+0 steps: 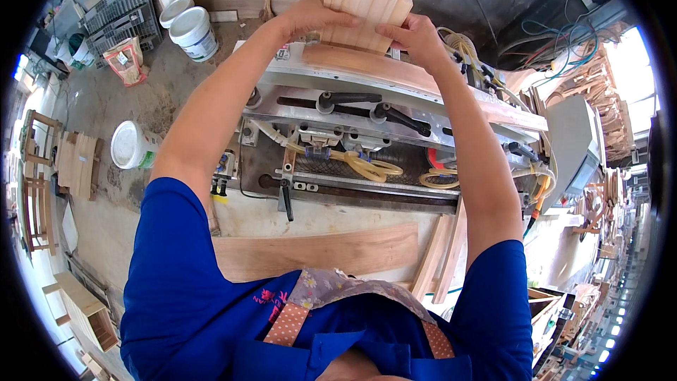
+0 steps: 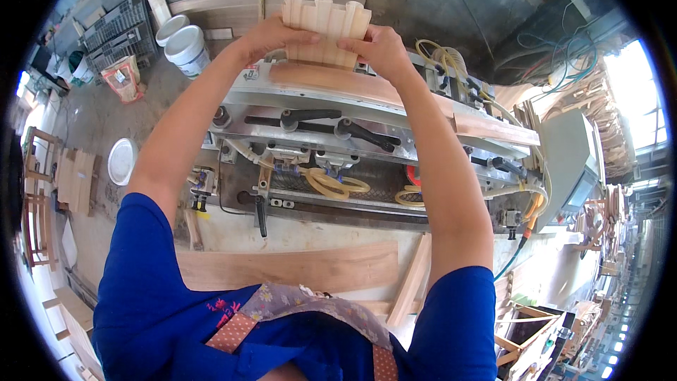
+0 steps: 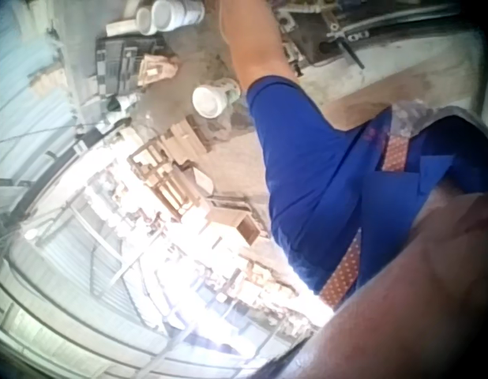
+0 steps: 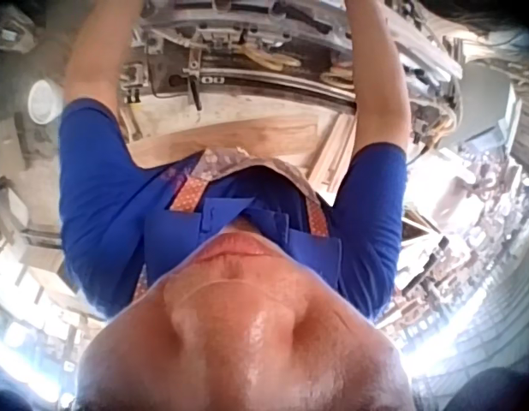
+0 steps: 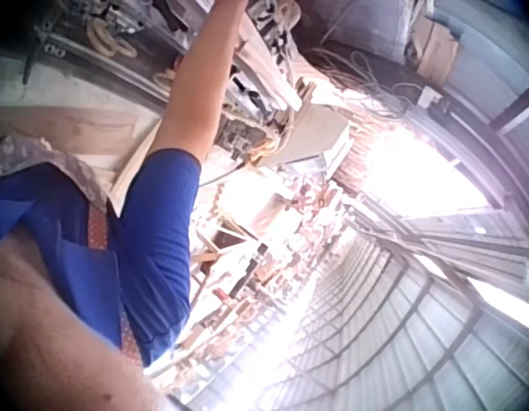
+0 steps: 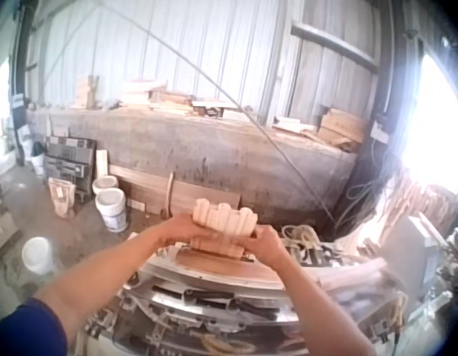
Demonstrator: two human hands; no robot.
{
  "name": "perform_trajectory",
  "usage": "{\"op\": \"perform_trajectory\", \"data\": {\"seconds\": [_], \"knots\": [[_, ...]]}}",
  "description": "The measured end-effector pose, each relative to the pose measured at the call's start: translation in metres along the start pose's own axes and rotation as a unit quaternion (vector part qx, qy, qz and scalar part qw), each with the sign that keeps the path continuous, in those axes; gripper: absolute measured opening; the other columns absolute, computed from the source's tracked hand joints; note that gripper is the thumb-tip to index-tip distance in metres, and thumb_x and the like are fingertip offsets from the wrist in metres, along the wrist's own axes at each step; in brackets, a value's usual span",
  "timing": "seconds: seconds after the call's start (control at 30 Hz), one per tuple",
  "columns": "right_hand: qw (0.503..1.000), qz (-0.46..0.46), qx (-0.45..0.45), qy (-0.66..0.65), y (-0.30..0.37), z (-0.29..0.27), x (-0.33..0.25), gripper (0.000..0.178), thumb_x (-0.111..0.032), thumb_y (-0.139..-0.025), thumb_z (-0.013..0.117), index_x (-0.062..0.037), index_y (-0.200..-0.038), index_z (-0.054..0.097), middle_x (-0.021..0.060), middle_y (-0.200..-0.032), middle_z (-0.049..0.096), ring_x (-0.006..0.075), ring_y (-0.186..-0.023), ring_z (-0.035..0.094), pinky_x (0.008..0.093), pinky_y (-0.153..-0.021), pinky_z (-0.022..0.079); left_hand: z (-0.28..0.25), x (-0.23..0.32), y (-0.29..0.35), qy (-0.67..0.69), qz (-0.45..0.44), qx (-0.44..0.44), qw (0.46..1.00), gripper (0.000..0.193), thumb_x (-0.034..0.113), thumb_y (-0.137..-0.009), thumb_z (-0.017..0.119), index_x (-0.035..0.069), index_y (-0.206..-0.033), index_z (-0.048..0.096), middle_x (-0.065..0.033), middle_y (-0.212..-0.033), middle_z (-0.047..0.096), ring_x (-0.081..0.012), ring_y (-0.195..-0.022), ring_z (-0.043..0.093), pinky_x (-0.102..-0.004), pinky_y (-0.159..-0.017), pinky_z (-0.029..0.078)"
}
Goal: The person processes wooden panels using a industrial machine, stacking them, clearing debris with an air gun, and applying a tool to the edges.
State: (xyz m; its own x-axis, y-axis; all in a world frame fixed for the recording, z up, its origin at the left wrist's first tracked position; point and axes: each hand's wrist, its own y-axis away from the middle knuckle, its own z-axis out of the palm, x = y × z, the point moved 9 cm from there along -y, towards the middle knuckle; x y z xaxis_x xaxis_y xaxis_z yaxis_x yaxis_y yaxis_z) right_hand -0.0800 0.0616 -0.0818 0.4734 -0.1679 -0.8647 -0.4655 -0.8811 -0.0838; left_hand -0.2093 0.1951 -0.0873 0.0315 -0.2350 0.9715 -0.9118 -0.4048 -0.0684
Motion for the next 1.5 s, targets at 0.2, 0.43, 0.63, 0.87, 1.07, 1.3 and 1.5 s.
{"op": "perform_trajectory", "data": {"seconds": [0.2, 0.43, 0.63, 0.87, 1.07, 1.3, 1.5], "knots": [[1.000, -0.011, -0.009, -0.003, -0.006, -0.001, 0.001, 0.035, -0.031, -0.080, 0.079, -0.0006, -0.097, 0.073, 0.0033, -0.077, 0.068, 0.0087, -0.068, 0.061, 0.0247, -0.066, 0.052, -0.004, 0.013, 0.000, 0.017, 0.009, 0.032, 0.999, 0.048, 0.026, -0.071, 0.087, 0.010, -0.112, 0.069, -0.0033, -0.110, 0.068, -0.0150, -0.106, 0.060, -0.0337, -0.098, 0.043], [1.000, 0.012, 0.004, 0.010, -0.003, 0.000, 0.004, 0.038, -0.034, -0.078, 0.079, -0.0012, -0.096, 0.073, 0.0032, -0.076, 0.068, 0.0087, -0.067, 0.061, 0.0250, -0.065, 0.051, -0.005, 0.017, 0.002, -0.007, 0.026, 0.044, 0.999, 0.053, 0.034, -0.068, 0.087, 0.010, -0.111, 0.069, -0.0051, -0.108, 0.068, -0.0171, -0.105, 0.061, -0.0372, -0.100, 0.042], [0.999, -0.004, 0.008, 0.048, 0.006, -0.001, -0.011, 0.028, -0.027, -0.083, 0.078, -0.0002, -0.091, 0.072, -0.0001, -0.076, 0.065, 0.0040, -0.065, 0.055, 0.0198, -0.060, 0.047, 0.000, 0.031, 0.011, 0.067, -0.016, 0.068, 0.995, 0.066, 0.054, -0.072, 0.079, 0.007, -0.117, 0.066, -0.0064, -0.112, 0.067, -0.0176, -0.107, 0.060, -0.0339, -0.097, 0.042], [1.000, -0.012, -0.006, 0.017, -0.001, 0.000, -0.004, 0.039, -0.037, -0.077, 0.080, -0.0013, -0.090, 0.072, 0.0032, -0.073, 0.066, 0.0098, -0.064, 0.058, 0.0254, -0.063, 0.050, -0.008, 0.023, 0.000, 0.052, 0.033, 0.107, 0.992, 0.062, 0.054, -0.075, 0.078, 0.007, -0.114, 0.068, -0.0051, -0.110, 0.067, -0.0154, -0.103, 0.061, -0.0334, -0.093, 0.045], [0.999, -0.012, -0.013, 0.043, -0.004, -0.001, 0.003, 0.040, -0.040, -0.077, 0.079, -0.0024, -0.091, 0.073, 0.0030, -0.074, 0.067, 0.0099, -0.064, 0.059, 0.0265, -0.063, 0.050, -0.014, 0.004, -0.011, 0.046, 0.074, 0.108, 0.990, 0.048, 0.037, -0.075, 0.084, 0.007, -0.109, 0.069, -0.0029, -0.102, 0.069, -0.0131, -0.094, 0.063, -0.0296, -0.085, 0.050], [0.979, -0.026, -0.073, 0.186, 0.007, -0.003, -0.014, 0.045, -0.038, -0.074, 0.081, -0.0020, -0.101, 0.071, 0.0118, -0.090, 0.071, 0.0224, -0.080, 0.066, 0.0333, -0.076, 0.052, -0.009, 0.015, -0.007, 0.019, 0.071, 0.085, 0.994, 0.043, 0.029, -0.073, 0.087, 0.007, -0.106, 0.070, -0.0011, -0.100, 0.070, -0.0108, -0.092, 0.064, -0.0278, -0.084, 0.050], [0.836, 0.046, -0.207, 0.507, 0.069, -0.047, 0.015, 0.061, -0.027, -0.073, 0.081, -0.0064, -0.126, 0.059, 0.0175, -0.126, 0.062, 0.0317, -0.119, 0.057, 0.0416, -0.098, 0.045, -0.005, 0.015, -0.003, 0.033, 0.055, 0.085, 0.994, 0.042, 0.027, -0.074, 0.086, 0.006, -0.107, 0.069, -0.0019, -0.101, 0.070, -0.0112, -0.093, 0.065, -0.0278, -0.086, 0.050]]}}
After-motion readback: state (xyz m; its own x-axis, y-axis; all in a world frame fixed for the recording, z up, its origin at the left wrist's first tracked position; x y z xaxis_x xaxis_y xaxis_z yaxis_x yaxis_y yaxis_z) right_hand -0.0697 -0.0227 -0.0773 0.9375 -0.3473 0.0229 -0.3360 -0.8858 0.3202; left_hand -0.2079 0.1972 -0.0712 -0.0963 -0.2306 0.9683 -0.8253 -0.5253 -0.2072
